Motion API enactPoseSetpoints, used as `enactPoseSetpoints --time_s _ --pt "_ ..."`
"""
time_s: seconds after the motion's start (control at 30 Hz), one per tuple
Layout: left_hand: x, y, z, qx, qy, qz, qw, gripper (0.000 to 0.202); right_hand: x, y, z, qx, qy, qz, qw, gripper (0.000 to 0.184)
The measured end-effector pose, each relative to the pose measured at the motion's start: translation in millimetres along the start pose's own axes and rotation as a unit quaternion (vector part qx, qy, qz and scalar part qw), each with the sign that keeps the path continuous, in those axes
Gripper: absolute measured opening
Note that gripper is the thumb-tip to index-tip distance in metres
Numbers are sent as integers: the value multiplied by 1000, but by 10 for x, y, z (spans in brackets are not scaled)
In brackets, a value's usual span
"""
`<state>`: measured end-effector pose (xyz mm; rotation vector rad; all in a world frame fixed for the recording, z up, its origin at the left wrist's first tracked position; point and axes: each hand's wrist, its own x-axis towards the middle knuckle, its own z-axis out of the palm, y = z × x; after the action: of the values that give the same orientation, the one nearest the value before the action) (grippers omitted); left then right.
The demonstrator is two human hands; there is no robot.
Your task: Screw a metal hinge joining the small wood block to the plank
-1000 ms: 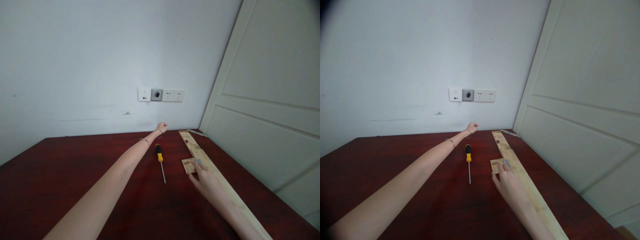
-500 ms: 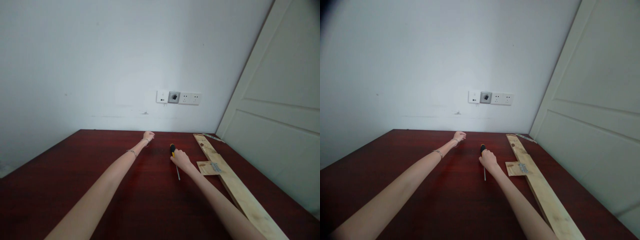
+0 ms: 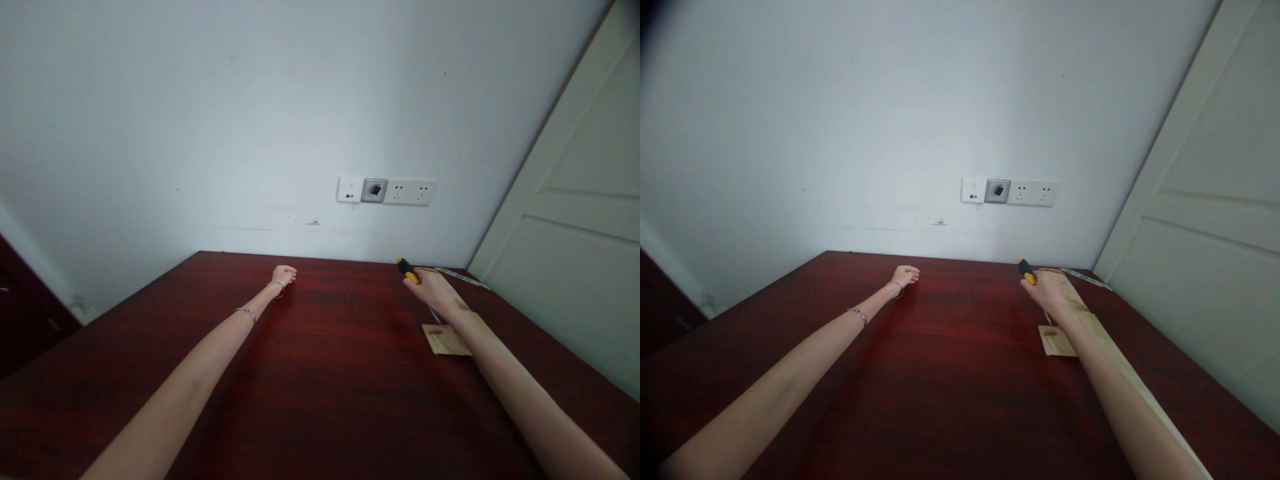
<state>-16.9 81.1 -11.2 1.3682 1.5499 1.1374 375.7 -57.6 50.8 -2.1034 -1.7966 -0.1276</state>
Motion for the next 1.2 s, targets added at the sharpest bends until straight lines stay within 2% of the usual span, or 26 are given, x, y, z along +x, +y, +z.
enactPoseSetpoints --time_s 0.07,0.17,0.23,0.3,0.4,0.6,0.83,1.03,1.2 --pt "12 -72 -56 -12 7 -6 1000 14 142 383 -54 -19 11 26 999 47" --pt "49 -159 -81 -30 9 -8 999 15 242 962 -25 -49 9 74 996 59" --pt "82 -201 -81 -41 6 -6 999 16 234 1283 50 -66 6 112 991 54" --pt "118 -233 -81 -50 0 -3 999 15 188 1524 135 -69 -8 129 989 50" --pt "161 -261 -93 -62 -15 0 998 11 100 1747 237 -65 -25 145 987 50" --pt "161 -280 -113 -81 -22 11 996 13 11 1901 325 -52 -34 162 985 51" --pt "99 -291 -122 -76 -13 37 996 22 -41 1867 282 -41 -24 178 983 52" --pt "74 -294 -114 -67 -1 51 996 24 -77 1817 221 -31 -38 171 984 50" --pt "67 -316 -104 -49 10 64 997 28 -33 1865 239 -28 -55 171 983 49"
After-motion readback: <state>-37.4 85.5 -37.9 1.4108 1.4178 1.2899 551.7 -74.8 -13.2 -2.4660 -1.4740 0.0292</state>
